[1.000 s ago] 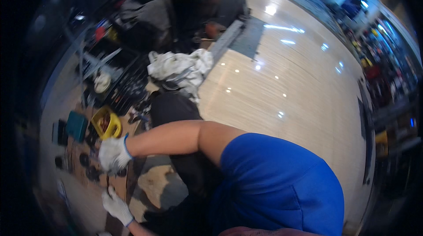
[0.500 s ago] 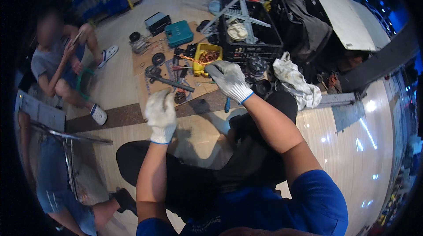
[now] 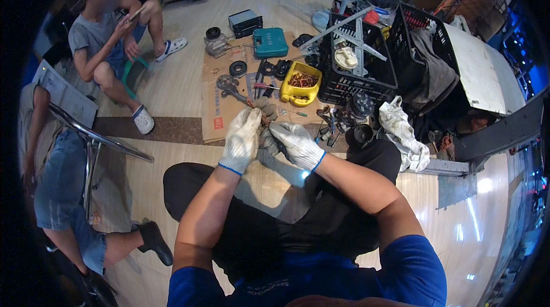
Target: The person works on a metal engine component by hand and with pliers, removing or adjusting small internal parts while wearing gloves.
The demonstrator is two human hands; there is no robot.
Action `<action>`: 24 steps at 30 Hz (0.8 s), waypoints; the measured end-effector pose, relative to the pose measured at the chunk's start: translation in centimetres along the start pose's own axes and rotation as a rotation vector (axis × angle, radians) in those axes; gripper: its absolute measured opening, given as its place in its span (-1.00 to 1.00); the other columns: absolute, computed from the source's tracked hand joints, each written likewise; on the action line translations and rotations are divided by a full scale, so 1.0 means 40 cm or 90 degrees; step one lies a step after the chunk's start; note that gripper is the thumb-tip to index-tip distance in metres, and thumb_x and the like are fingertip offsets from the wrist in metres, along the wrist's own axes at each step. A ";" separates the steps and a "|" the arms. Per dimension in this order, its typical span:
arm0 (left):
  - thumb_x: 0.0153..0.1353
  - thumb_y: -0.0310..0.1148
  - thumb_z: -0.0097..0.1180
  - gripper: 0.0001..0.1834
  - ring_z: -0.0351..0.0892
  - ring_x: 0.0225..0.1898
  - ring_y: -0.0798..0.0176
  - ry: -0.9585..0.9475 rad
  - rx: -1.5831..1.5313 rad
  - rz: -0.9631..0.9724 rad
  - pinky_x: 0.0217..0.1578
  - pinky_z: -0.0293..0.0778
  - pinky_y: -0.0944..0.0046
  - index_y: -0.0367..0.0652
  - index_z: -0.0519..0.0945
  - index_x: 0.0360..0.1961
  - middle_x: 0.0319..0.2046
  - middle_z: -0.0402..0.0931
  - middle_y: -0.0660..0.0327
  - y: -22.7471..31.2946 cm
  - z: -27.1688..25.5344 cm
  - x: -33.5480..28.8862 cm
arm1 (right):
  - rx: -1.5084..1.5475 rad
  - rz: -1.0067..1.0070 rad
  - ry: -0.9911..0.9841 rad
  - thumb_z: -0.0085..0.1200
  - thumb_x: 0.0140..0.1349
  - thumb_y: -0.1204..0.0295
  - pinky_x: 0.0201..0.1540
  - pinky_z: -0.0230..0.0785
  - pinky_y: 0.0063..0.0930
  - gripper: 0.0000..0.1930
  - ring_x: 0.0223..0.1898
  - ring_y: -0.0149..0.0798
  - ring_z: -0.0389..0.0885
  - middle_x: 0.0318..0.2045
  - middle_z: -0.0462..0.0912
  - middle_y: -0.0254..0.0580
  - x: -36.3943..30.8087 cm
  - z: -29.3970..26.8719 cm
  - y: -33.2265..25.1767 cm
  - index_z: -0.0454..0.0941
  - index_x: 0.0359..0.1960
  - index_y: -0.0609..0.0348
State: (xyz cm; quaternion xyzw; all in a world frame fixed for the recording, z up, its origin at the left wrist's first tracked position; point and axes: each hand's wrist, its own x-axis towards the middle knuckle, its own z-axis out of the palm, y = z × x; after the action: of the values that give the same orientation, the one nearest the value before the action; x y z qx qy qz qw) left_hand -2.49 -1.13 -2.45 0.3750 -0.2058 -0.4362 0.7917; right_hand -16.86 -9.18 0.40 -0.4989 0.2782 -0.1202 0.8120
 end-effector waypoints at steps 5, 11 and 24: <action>0.48 -0.38 0.01 -0.75 0.62 -0.15 0.31 0.068 0.071 -0.062 -0.05 0.56 0.31 -0.33 0.53 0.03 -0.14 0.63 0.11 0.063 0.071 -0.023 | -0.028 -0.024 -0.041 0.07 0.45 0.19 -0.40 0.48 -0.50 -0.69 -0.48 -0.42 0.61 -0.43 0.69 -0.24 0.026 -0.015 0.031 0.62 -0.18 0.24; 0.46 -0.29 0.05 -0.68 0.54 -0.27 0.41 0.052 0.475 -0.022 -0.19 0.47 0.37 -0.40 0.59 -0.03 -0.33 0.64 0.20 0.113 0.043 -0.012 | -0.675 -0.141 0.006 0.12 0.31 -0.01 -0.11 0.52 -0.27 -0.50 -0.26 -0.16 0.71 -0.29 0.73 0.01 0.043 -0.071 -0.065 0.65 0.06 0.12; 0.39 -0.26 0.14 -0.67 0.38 -0.52 0.48 -0.182 0.468 -0.164 -0.47 0.33 0.40 -0.41 0.61 -0.18 -0.58 0.44 0.35 0.124 0.100 -0.070 | -0.331 -0.147 -0.099 0.21 0.27 0.29 -0.03 0.46 -0.55 -0.62 -0.16 -0.50 0.61 -0.15 0.73 -0.21 -0.044 -0.102 -0.226 0.65 0.05 0.25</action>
State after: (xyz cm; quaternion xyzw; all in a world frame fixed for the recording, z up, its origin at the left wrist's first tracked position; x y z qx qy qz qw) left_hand -3.94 1.26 3.92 0.5913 -0.4070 -0.4768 0.5073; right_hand -19.87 -15.64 7.49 -0.7262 0.1780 -0.0979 0.6568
